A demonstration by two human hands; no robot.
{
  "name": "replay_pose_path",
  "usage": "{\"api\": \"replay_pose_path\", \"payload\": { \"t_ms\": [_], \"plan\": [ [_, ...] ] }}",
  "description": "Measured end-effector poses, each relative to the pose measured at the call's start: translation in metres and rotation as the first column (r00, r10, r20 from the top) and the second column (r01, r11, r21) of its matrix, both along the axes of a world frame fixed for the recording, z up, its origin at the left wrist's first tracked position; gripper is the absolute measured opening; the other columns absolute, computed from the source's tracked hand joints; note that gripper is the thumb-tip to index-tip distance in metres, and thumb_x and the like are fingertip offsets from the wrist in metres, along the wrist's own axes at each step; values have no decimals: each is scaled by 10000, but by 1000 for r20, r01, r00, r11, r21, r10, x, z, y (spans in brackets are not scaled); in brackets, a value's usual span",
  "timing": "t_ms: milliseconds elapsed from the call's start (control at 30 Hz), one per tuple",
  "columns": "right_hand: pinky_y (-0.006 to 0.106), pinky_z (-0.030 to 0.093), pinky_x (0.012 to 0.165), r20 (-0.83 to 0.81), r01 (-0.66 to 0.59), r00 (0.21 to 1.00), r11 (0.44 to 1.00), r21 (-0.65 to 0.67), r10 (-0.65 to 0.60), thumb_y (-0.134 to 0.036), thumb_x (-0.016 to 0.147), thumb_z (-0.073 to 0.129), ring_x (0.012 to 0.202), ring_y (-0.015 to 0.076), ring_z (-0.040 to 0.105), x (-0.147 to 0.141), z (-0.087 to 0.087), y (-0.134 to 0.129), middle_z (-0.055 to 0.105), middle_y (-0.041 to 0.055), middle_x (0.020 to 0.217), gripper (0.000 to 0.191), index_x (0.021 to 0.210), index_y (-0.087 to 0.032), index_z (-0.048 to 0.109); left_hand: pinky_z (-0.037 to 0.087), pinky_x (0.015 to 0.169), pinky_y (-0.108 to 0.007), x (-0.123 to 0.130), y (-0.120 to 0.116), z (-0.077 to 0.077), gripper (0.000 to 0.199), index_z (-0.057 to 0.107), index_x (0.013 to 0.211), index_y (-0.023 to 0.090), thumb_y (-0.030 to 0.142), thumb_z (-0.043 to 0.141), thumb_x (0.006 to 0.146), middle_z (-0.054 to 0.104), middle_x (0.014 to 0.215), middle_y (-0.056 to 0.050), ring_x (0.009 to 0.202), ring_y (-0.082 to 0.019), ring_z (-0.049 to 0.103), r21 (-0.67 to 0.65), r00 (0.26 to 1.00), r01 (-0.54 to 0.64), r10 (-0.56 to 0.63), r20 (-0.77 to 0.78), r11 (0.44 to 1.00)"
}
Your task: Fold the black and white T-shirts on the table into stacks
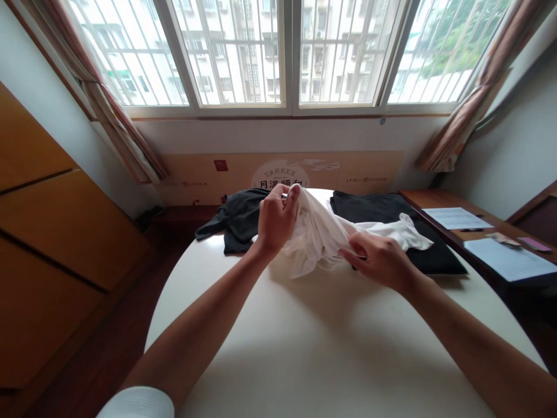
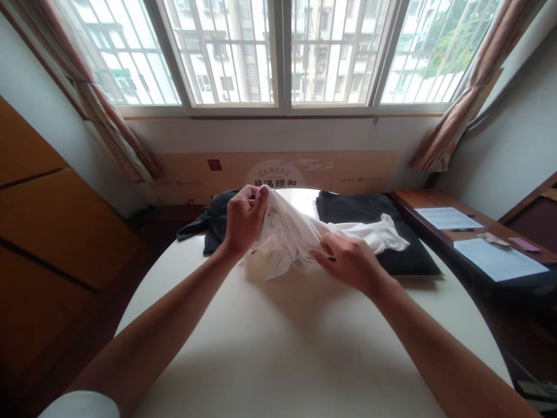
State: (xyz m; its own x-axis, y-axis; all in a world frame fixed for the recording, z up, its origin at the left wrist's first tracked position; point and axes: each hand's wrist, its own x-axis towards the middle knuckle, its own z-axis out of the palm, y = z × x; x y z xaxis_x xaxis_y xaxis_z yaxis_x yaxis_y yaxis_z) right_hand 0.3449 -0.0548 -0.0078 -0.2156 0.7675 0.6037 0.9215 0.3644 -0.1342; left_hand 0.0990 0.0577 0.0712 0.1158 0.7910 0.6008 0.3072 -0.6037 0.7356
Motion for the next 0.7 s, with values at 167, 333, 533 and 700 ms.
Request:
{"api": "replay_pose_path", "payload": {
  "t_ms": [167, 333, 533, 700],
  "plan": [
    [541, 479, 1048, 171, 55, 984, 997, -60, -44, -309, 925, 691, 1257, 412, 631, -15, -28, 13, 686, 214, 1365, 329, 1227, -180, 669, 515, 755, -311, -1, 25, -22, 205, 650, 1106, 133, 298, 605, 992, 725, 858, -79, 826, -235, 694, -272, 996, -28, 5, -84, 962],
    [526, 496, 1039, -20, 89, 996, 995, -38, -90, -231, 1043, 467, 1187, 354, 696, -5, -31, 19, 772, 142, 1228, 242, 1079, -224, 706, 520, 933, -341, 3, 4, -26, 292, 623, 1242, 166, 211, 629, 954, 717, 1211, -128, 1068, -247, 692, -82, 913, 191, -208, -352, 978],
    [403, 550, 824, -444, 282, 880, 936, 209, -166, -423, 1087, 438, 907, 294, 735, -6, -11, 4, 776, 99, 976, 294, 1048, -249, 673, 494, 986, -408, 13, -13, -47, 428, 632, 1255, 177, 299, 771, 869, 676, 1273, -151, 1206, -344, 639, -102, 498, 387, -300, -814, 917],
    [393, 527, 774, -526, 384, 829, 875, 293, -188, -507, 1064, 468, 822, 266, 685, 3, 5, 0, 721, 87, 898, 330, 983, -235, 635, 469, 801, -340, 10, -3, -44, 194, 641, 1082, 205, 237, 450, 1061, 732, 1027, -117, 913, -272, 715, -18, 606, 157, -110, -788, 987]
  ]
}}
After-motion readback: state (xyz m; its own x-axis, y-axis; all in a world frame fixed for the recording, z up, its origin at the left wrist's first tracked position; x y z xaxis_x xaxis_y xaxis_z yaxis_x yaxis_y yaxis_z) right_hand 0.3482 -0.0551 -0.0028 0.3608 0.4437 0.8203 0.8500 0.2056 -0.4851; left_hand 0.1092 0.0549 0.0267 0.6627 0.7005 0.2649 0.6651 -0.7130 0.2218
